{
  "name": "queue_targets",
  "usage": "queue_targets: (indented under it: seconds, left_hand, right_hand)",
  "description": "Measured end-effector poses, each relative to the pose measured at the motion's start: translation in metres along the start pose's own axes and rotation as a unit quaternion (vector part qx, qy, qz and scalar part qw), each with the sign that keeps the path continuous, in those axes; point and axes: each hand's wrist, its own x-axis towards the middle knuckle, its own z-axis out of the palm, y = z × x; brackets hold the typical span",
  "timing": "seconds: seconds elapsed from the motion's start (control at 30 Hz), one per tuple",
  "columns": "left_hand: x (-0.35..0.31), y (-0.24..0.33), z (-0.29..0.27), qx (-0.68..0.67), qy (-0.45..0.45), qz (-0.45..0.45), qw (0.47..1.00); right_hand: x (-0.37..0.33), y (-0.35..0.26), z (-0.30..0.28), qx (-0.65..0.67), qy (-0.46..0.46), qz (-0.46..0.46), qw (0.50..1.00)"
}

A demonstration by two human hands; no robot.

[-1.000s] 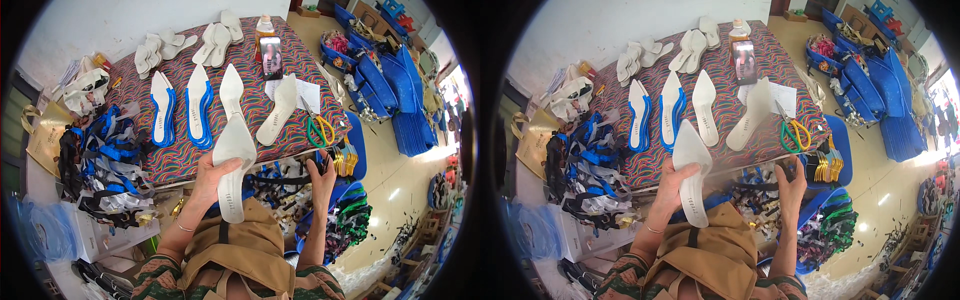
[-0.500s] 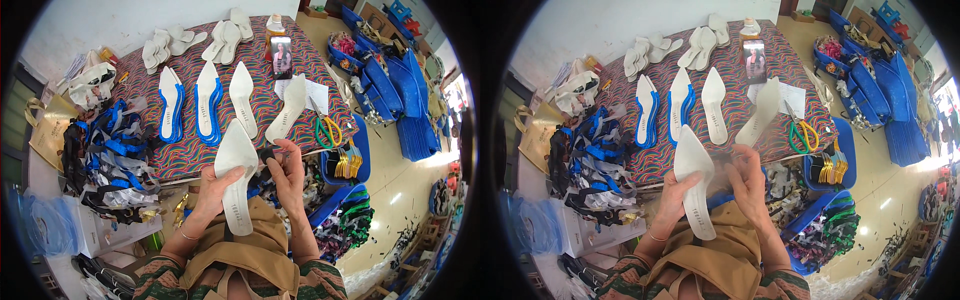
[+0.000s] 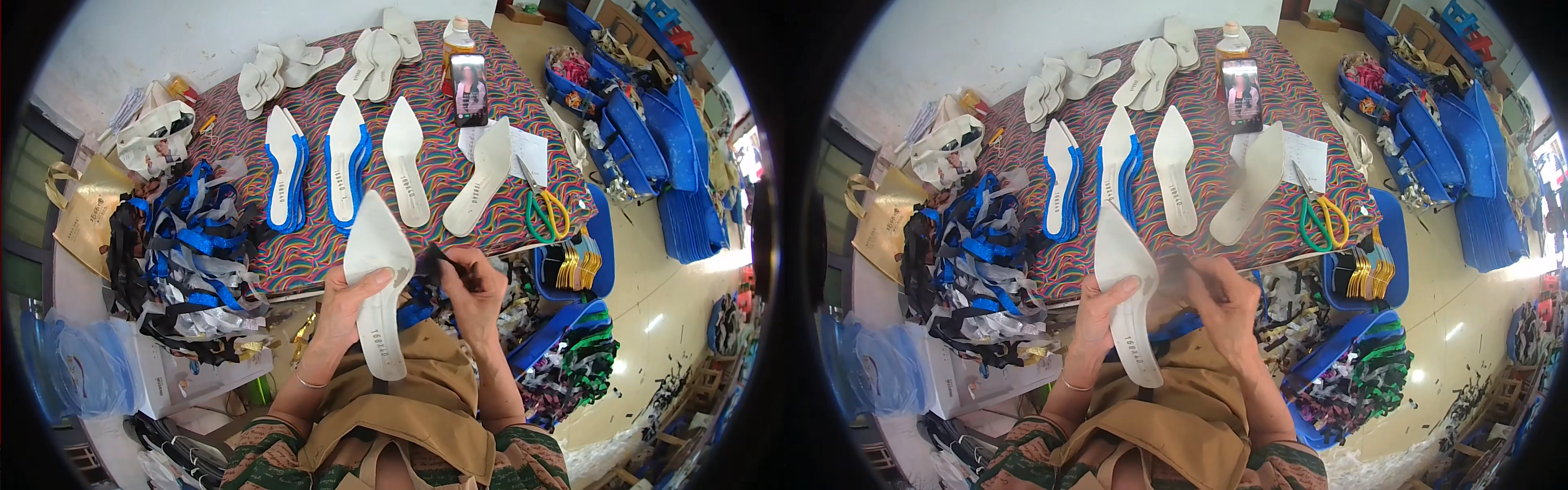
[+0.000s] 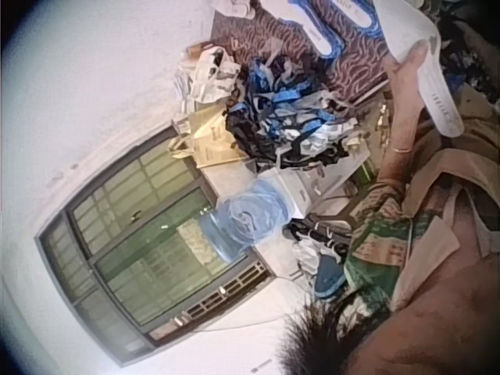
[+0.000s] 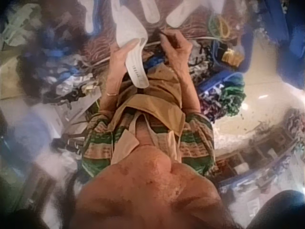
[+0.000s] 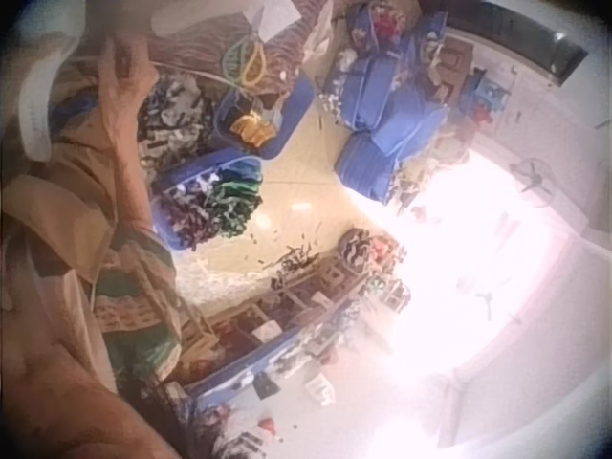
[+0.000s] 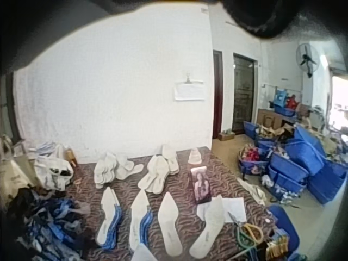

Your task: The person wraps a black elastic strap around the perimeter of white shoe insoles. They pick up insoles from a pile, wrap the strap around the edges, and place the finished items on a table.

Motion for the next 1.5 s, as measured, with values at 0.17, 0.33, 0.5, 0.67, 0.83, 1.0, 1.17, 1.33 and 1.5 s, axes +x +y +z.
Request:
queue_targets:
  seconds: [0.17, 0.33, 0.5, 0.67, 0.83, 1.0, 1.17, 1.33, 1.5]
  left_hand:
    - [0.005, -0.005, -0.007, -0.024, -0.039, -0.037, 0.998]
    - [0.007, -0.006, 0.006, -0.027, -0.061, -0.074, 0.995]
    - [0.007, -0.005, 0.018, -0.003, -0.108, -0.095, 0.990]
    - [0.010, -0.012, 0.023, 0.008, -0.074, -0.087, 0.993]
    - [0.017, -0.007, 0.009, 0.000, -0.039, -0.081, 0.996]
    - [0.025, -0.010, -0.007, 0.538, -0.061, 0.192, 0.818]
    - [0.025, -0.007, -0.006, 0.102, -0.042, -0.026, 0.994]
    - [0.029, -0.007, 0.005, -0.185, -0.092, -0.111, 0.972]
    - [0.035, -0.021, -0.009, -0.336, -0.293, -0.178, 0.877]
  right_hand:
    - [0.006, -0.005, -0.020, -0.021, 0.032, 0.048, 0.998]
    - [0.007, -0.009, -0.016, 0.064, 0.083, 0.080, 0.991]
    - [0.003, -0.003, -0.007, 0.039, 0.089, 0.026, 0.995]
    - [-0.006, 0.005, 0.000, 0.103, 0.090, 0.035, 0.990]
    - [0.001, 0.001, -0.025, 0.181, 0.089, 0.125, 0.971]
    - [0.010, -0.009, -0.059, 0.048, 0.131, 0.043, 0.989]
    - [0.015, -0.026, -0.043, -0.237, 0.086, -0.145, 0.957]
    - [0.018, -0.025, -0.014, -0.128, 0.041, -0.154, 0.979]
    - [0.019, -0.028, 0.018, 0.132, -0.029, -0.042, 0.990]
